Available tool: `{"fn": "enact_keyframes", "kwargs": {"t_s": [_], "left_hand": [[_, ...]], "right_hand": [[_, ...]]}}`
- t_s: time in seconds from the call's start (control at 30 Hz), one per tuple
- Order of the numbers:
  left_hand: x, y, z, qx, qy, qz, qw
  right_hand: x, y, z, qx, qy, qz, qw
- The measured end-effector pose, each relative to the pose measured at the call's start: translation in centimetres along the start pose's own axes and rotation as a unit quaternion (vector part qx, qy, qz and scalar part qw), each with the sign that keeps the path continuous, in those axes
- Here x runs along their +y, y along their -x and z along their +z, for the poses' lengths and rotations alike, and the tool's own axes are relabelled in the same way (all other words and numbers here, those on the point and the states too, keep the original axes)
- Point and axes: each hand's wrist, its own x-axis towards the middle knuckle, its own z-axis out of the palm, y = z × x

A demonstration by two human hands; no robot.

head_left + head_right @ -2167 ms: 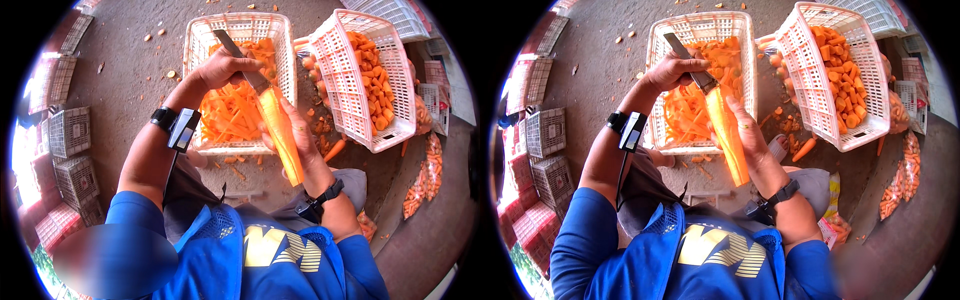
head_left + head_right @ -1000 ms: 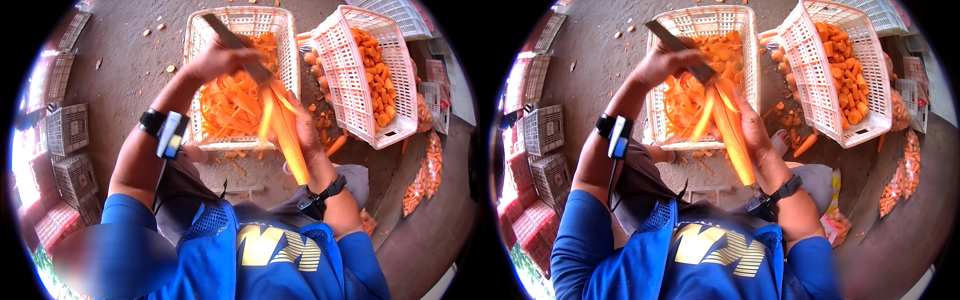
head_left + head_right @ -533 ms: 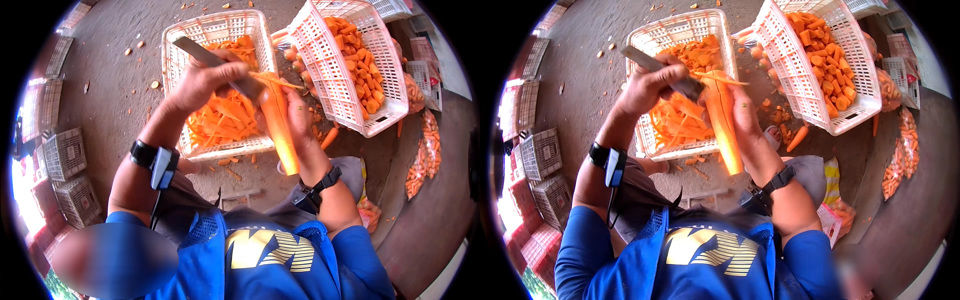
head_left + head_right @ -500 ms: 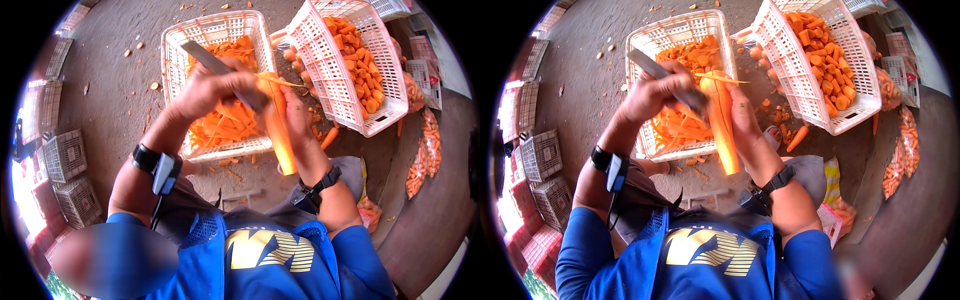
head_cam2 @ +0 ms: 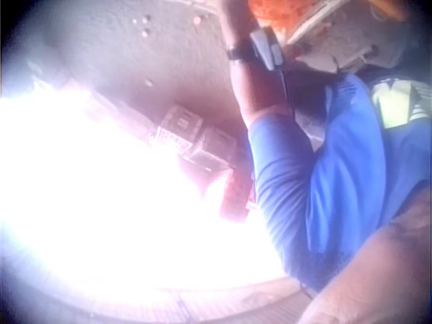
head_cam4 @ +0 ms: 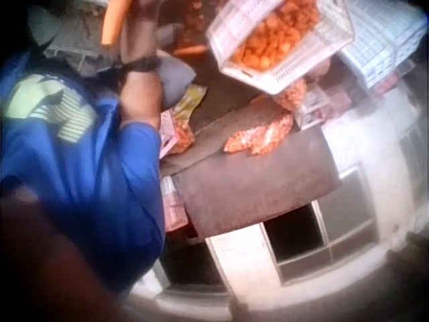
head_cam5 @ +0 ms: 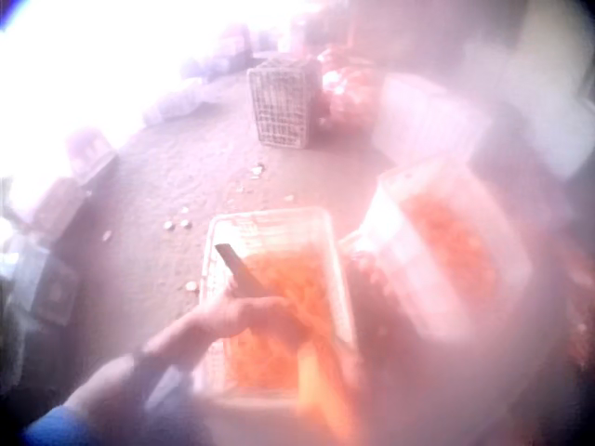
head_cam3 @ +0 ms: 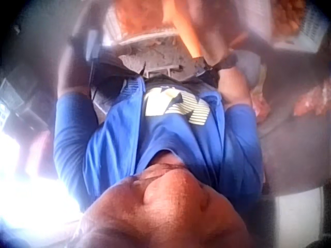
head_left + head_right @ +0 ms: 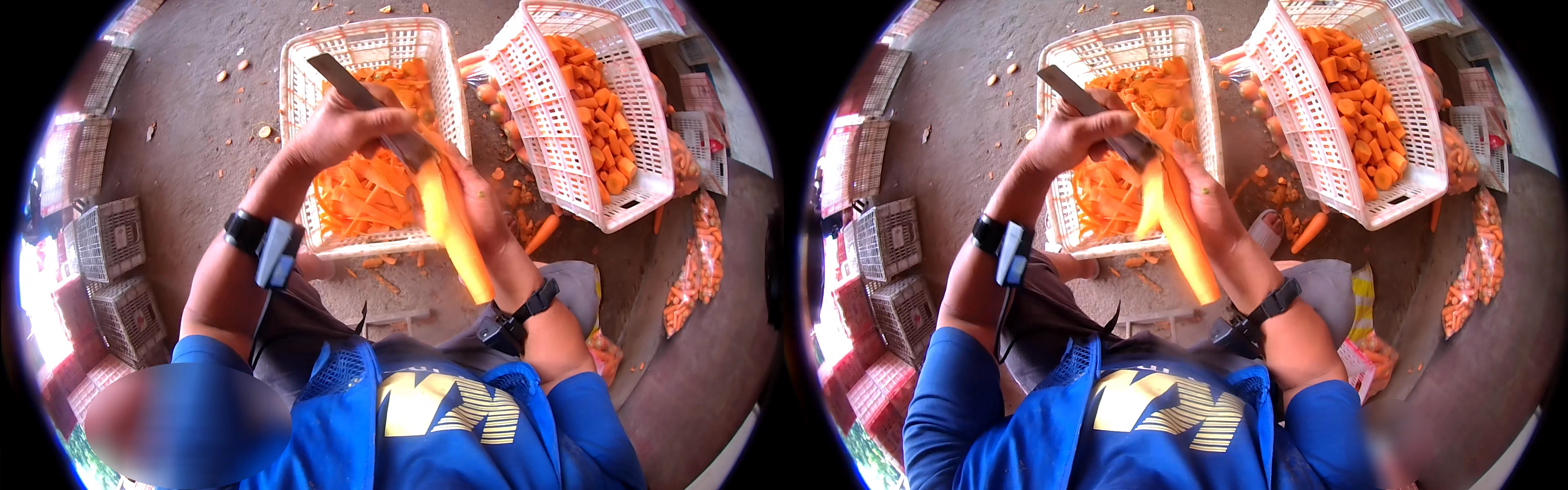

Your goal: The person peels carrots using a tool and then chops them into smaller pieces, placing the pieces into a white plastic crate.

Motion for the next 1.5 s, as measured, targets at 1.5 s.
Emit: {"fn": "enact_keyframes", "kwargs": {"t_s": [1.5], "left_hand": [[1.9,2.0,4.4,0.008,0.033,-0.021,0.999]], "right_hand": [[-1.2,0.9,2.8,0.07,0.157,-0.093,0.981]]}}
